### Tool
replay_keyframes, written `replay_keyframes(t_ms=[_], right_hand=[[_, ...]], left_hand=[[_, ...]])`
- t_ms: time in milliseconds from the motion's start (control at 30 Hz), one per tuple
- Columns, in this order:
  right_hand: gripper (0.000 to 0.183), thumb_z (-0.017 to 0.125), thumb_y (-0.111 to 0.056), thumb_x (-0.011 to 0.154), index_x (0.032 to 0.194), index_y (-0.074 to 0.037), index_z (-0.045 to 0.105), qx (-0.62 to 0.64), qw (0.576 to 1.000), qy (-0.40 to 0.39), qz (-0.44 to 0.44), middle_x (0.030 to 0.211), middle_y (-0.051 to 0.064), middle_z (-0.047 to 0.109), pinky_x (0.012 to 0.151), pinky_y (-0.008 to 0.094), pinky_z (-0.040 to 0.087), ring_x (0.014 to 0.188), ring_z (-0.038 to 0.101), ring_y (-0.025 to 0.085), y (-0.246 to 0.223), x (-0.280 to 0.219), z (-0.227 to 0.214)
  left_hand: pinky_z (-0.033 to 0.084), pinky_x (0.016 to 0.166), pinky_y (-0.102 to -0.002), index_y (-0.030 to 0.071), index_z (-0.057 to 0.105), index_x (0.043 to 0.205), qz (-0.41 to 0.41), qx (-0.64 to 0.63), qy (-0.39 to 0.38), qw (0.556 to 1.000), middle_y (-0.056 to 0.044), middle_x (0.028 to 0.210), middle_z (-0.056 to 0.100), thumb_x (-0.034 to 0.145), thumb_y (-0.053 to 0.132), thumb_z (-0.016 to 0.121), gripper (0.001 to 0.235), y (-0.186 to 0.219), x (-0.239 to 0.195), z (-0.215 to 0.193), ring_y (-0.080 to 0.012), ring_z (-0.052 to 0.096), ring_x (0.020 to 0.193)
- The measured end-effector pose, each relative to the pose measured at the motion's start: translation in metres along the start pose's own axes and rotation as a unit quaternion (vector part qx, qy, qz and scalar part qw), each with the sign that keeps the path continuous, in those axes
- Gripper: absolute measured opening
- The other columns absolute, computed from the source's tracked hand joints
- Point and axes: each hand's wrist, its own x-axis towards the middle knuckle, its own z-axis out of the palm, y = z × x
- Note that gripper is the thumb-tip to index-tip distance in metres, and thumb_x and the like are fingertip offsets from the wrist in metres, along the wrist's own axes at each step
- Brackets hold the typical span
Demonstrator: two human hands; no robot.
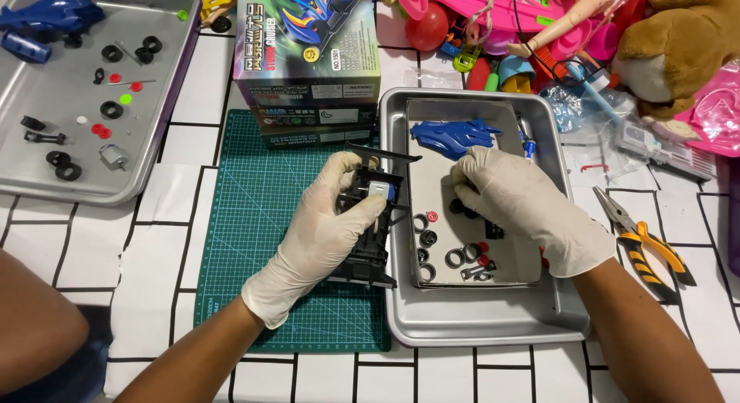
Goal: A person wearing white gloves is assembling a toy car model kit by attaching blue plastic body parts and internal components to the chassis.
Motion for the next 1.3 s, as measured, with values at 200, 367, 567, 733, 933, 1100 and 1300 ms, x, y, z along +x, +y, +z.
replay_keyframes(t_ms=[200,367,567,733,933,1100,1300], right_hand=[[0.010,0.059,-0.009,0.101,0.109,-0.015,0.057,0.107,0.990,0.089,0.016,0.085,0.002,0.065,0.061,0.034,0.046,0.070,0.052,0.017,-0.004,-0.019,-0.038],[0.019,0.056,-0.013,0.100,0.109,-0.018,0.072,0.023,0.992,0.080,-0.100,0.102,0.001,0.067,0.074,0.035,0.055,0.088,0.067,0.020,0.019,-0.003,-0.014],[0.012,0.063,-0.021,0.093,0.087,-0.025,0.072,-0.087,0.993,0.025,-0.080,0.094,-0.001,0.062,0.065,0.041,0.052,0.085,0.065,0.023,0.017,0.004,-0.007],[0.020,0.049,-0.014,0.072,0.054,-0.021,0.044,-0.076,0.997,-0.002,-0.016,0.066,-0.003,0.052,0.053,0.034,0.039,0.059,0.048,0.019,0.010,0.003,-0.015],[0.006,0.062,-0.017,0.100,0.102,-0.016,0.068,-0.014,0.982,0.131,-0.136,0.093,0.002,0.061,0.071,0.038,0.047,0.087,0.060,0.023,0.024,-0.004,-0.017],[0.008,0.065,-0.018,0.097,0.103,-0.017,0.071,-0.029,0.979,0.148,-0.136,0.091,0.005,0.062,0.065,0.043,0.050,0.073,0.063,0.029,0.031,-0.002,-0.014],[0.009,0.069,-0.008,0.095,0.101,-0.014,0.073,0.116,0.967,0.156,-0.167,0.092,0.000,0.069,0.079,0.031,0.051,0.082,0.064,0.017,0.005,-0.014,-0.026]], left_hand=[[0.055,0.082,-0.026,0.012,0.060,0.115,0.006,0.045,0.025,0.999,0.000,0.098,0.069,0.091,0.021,0.065,0.025,0.020,-0.004,-0.004,-0.0097,0.065,0.088],[0.057,0.089,-0.026,0.012,0.061,0.119,-0.019,0.061,0.030,0.997,-0.001,0.105,0.073,0.091,0.022,0.066,0.030,0.021,-0.001,-0.005,-0.0104,0.070,0.097],[0.045,0.110,-0.034,0.014,0.057,0.123,-0.048,0.112,0.023,0.992,-0.003,0.126,0.071,0.086,0.033,0.066,0.042,0.013,0.002,-0.007,-0.0225,0.061,0.135],[0.052,0.095,-0.025,0.015,0.062,0.115,-0.034,0.111,0.016,0.993,0.001,0.112,0.072,0.087,0.026,0.069,0.031,0.020,0.004,-0.012,-0.0115,0.067,0.113],[0.052,0.063,-0.025,0.014,0.060,0.108,-0.143,0.176,-0.001,0.974,-0.001,0.097,0.070,0.089,0.023,0.068,0.022,0.057,0.004,-0.040,-0.0127,0.069,0.069],[0.034,0.066,-0.027,0.013,0.061,0.100,-0.172,0.310,-0.044,0.934,0.004,0.069,0.046,0.086,0.029,0.070,0.023,0.043,0.006,-0.047,-0.0128,0.042,0.071],[0.050,0.072,-0.048,0.015,0.071,0.093,-0.046,0.553,0.032,0.831,-0.007,0.090,0.076,0.091,0.058,0.057,0.046,0.022,0.006,-0.056,-0.0338,0.070,0.086]])
